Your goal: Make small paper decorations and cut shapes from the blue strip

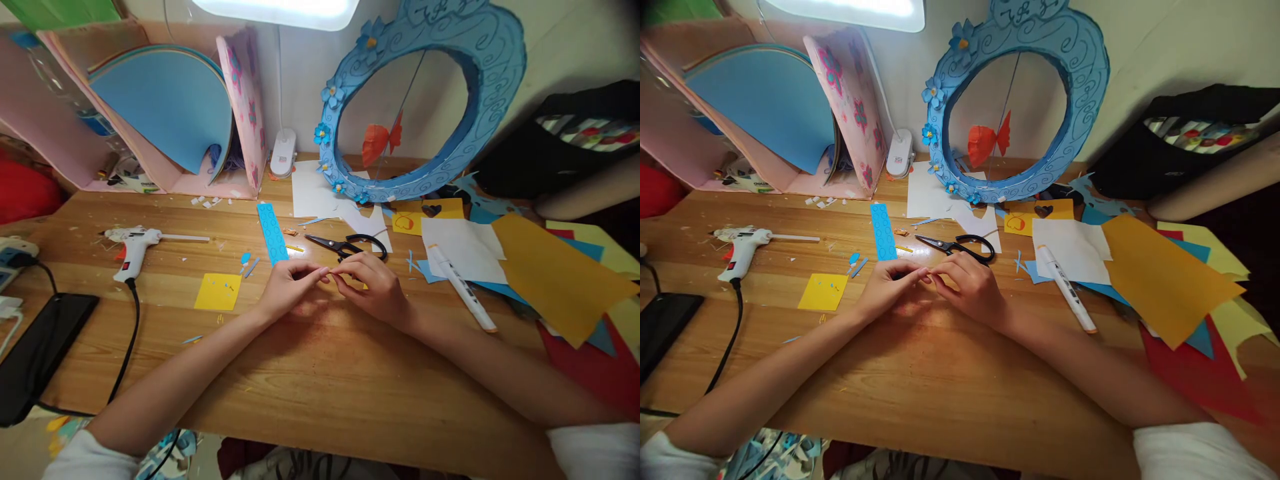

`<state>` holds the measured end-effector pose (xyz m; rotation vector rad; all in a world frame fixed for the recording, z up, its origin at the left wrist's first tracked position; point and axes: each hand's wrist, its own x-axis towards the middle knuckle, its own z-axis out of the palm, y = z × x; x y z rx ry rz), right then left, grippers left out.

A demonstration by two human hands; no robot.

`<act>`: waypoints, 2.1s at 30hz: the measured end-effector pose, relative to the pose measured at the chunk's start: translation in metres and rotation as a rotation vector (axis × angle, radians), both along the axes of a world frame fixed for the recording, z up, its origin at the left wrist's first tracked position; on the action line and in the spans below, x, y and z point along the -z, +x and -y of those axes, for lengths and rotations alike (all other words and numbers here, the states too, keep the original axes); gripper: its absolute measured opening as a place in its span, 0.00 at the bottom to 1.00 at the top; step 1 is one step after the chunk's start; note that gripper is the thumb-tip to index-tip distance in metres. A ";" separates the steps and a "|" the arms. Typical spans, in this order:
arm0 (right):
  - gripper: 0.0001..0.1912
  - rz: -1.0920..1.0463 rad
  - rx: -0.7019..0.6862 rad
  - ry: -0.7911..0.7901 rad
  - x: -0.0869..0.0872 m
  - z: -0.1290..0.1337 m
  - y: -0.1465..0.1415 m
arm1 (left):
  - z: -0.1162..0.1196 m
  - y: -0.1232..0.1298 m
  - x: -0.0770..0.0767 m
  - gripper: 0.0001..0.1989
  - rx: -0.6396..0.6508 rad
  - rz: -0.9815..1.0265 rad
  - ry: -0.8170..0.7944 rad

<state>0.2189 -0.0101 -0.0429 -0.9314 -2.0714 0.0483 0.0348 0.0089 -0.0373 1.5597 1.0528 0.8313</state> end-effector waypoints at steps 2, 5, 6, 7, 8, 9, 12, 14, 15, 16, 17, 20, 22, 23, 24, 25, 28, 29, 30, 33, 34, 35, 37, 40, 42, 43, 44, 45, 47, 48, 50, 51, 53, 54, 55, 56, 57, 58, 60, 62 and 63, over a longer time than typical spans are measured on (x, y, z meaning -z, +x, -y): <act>0.07 0.008 -0.011 0.017 0.001 0.000 0.001 | 0.000 0.000 0.000 0.12 0.008 -0.005 -0.007; 0.07 0.016 -0.013 0.025 0.002 -0.001 0.001 | 0.000 -0.001 0.000 0.12 0.018 -0.010 -0.007; 0.07 0.019 -0.015 0.023 0.002 -0.001 0.001 | 0.000 -0.001 0.000 0.11 0.021 -0.009 -0.006; 0.08 0.019 -0.015 0.019 0.003 0.000 0.001 | 0.000 -0.001 0.001 0.11 0.021 -0.005 -0.005; 0.07 0.012 -0.012 0.010 0.003 0.000 0.001 | -0.001 -0.001 0.001 0.11 0.020 0.003 -0.005; 0.07 0.000 -0.006 -0.009 0.003 0.000 0.001 | -0.001 -0.001 0.002 0.11 0.017 0.012 -0.006; 0.08 -0.062 0.017 -0.104 0.003 0.000 0.001 | -0.002 0.000 0.003 0.11 0.004 0.034 -0.011; 0.08 -0.099 0.018 -0.164 0.003 0.000 0.001 | -0.003 -0.001 0.003 0.11 0.001 0.039 -0.006; 0.07 -0.110 0.016 -0.183 0.003 -0.001 0.001 | -0.004 -0.001 0.004 0.11 0.001 0.040 -0.002; 0.06 -0.118 0.015 -0.196 0.003 -0.001 0.002 | -0.004 -0.001 0.004 0.11 0.001 0.040 0.003; 0.05 -0.124 0.012 -0.206 0.003 -0.001 0.002 | -0.004 -0.002 0.005 0.12 0.002 0.039 0.007; 0.03 -0.129 -0.010 -0.199 0.002 -0.002 0.001 | -0.004 -0.002 0.006 0.12 0.002 0.041 0.011; 0.04 -0.123 -0.027 -0.167 0.001 -0.002 0.001 | -0.004 -0.002 0.006 0.11 0.006 0.048 0.007; 0.04 -0.118 -0.033 -0.148 0.001 -0.002 0.001 | -0.004 -0.001 0.006 0.11 0.011 0.052 0.006; 0.05 -0.115 -0.034 -0.132 0.001 -0.002 0.000 | -0.004 -0.001 0.006 0.11 0.015 0.054 0.007; 0.05 -0.112 -0.035 -0.120 0.000 -0.002 0.000 | -0.004 -0.001 0.006 0.11 0.019 0.051 0.013; 0.06 -0.105 -0.041 -0.102 -0.001 -0.001 -0.001 | -0.004 -0.001 0.005 0.11 0.029 0.026 0.030; 0.06 -0.102 -0.042 -0.102 -0.001 -0.001 -0.001 | -0.003 -0.001 0.005 0.11 0.033 0.017 0.034; 0.05 -0.099 -0.040 -0.103 -0.001 -0.001 -0.001 | -0.003 -0.001 0.004 0.11 0.038 0.009 0.038; 0.05 -0.089 -0.034 -0.112 -0.001 -0.001 -0.001 | -0.003 -0.001 0.003 0.11 0.054 0.001 0.052; 0.04 -0.086 -0.033 -0.116 -0.001 -0.001 -0.001 | -0.002 -0.001 0.003 0.11 0.060 0.005 0.053; 0.04 -0.083 -0.033 -0.120 0.000 -0.001 -0.001 | -0.002 -0.001 0.003 0.10 0.069 0.011 0.050; 0.04 -0.077 -0.036 -0.126 0.001 -0.001 -0.001 | -0.001 -0.001 0.003 0.11 0.088 0.026 0.038; 0.05 -0.062 -0.047 -0.124 0.002 -0.001 0.000 | -0.001 0.000 0.003 0.11 0.100 0.033 0.028; 0.05 -0.046 -0.051 -0.130 0.002 -0.001 0.000 | -0.001 0.000 0.003 0.11 0.103 0.036 0.032; 0.06 -0.041 -0.050 -0.134 0.001 0.000 0.000 | -0.001 0.000 0.003 0.11 0.105 0.038 0.035; 0.06 -0.039 -0.048 -0.139 0.001 0.000 0.000 | -0.002 -0.001 0.003 0.11 0.106 0.041 0.035; 0.07 -0.042 -0.046 -0.137 0.001 0.000 0.000 | -0.002 -0.001 0.002 0.11 0.106 0.045 0.031; 0.08 -0.059 -0.041 -0.111 0.000 0.000 0.000 | -0.002 -0.001 0.002 0.11 0.107 0.050 0.020; 0.08 -0.066 -0.041 -0.092 0.000 0.001 0.000 | -0.003 -0.002 0.003 0.11 0.108 0.055 0.015; 0.09 -0.071 -0.046 -0.059 0.000 0.001 0.000 | -0.003 -0.002 0.003 0.12 0.112 0.065 0.004; 0.09 -0.071 -0.050 -0.049 0.000 0.001 0.000 | -0.003 -0.002 0.003 0.11 0.113 0.071 -0.003; 0.08 -0.073 -0.054 -0.043 0.000 0.001 0.000 | -0.003 -0.002 0.003 0.11 0.119 0.082 -0.021; 0.08 -0.077 -0.051 -0.041 0.000 0.001 0.000 | -0.003 -0.002 0.003 0.10 0.121 0.084 -0.029; 0.08 -0.082 -0.048 -0.042 -0.001 0.001 0.000 | -0.003 -0.002 0.003 0.10 0.122 0.083 -0.033; 0.08 -0.088 -0.047 -0.044 -0.001 0.001 0.000 | -0.003 -0.002 0.002 0.10 0.121 0.080 -0.035; 0.07 -0.095 -0.047 -0.050 -0.001 0.001 0.000 | -0.003 -0.002 0.001 0.10 0.118 0.075 -0.036; 0.07 -0.104 -0.048 -0.061 -0.002 0.001 -0.001 | -0.003 -0.002 0.000 0.10 0.110 0.070 -0.041; 0.07 -0.135 -0.038 -0.095 -0.002 0.000 0.000 | -0.002 -0.003 -0.001 0.11 0.091 0.064 -0.065; 0.05 -0.201 0.012 -0.144 -0.001 -0.003 0.001 | -0.001 -0.003 0.000 0.11 0.069 0.060 -0.095; 0.04 -0.225 0.046 -0.182 -0.001 -0.005 0.001 | -0.001 -0.003 0.000 0.12 0.060 0.057 -0.095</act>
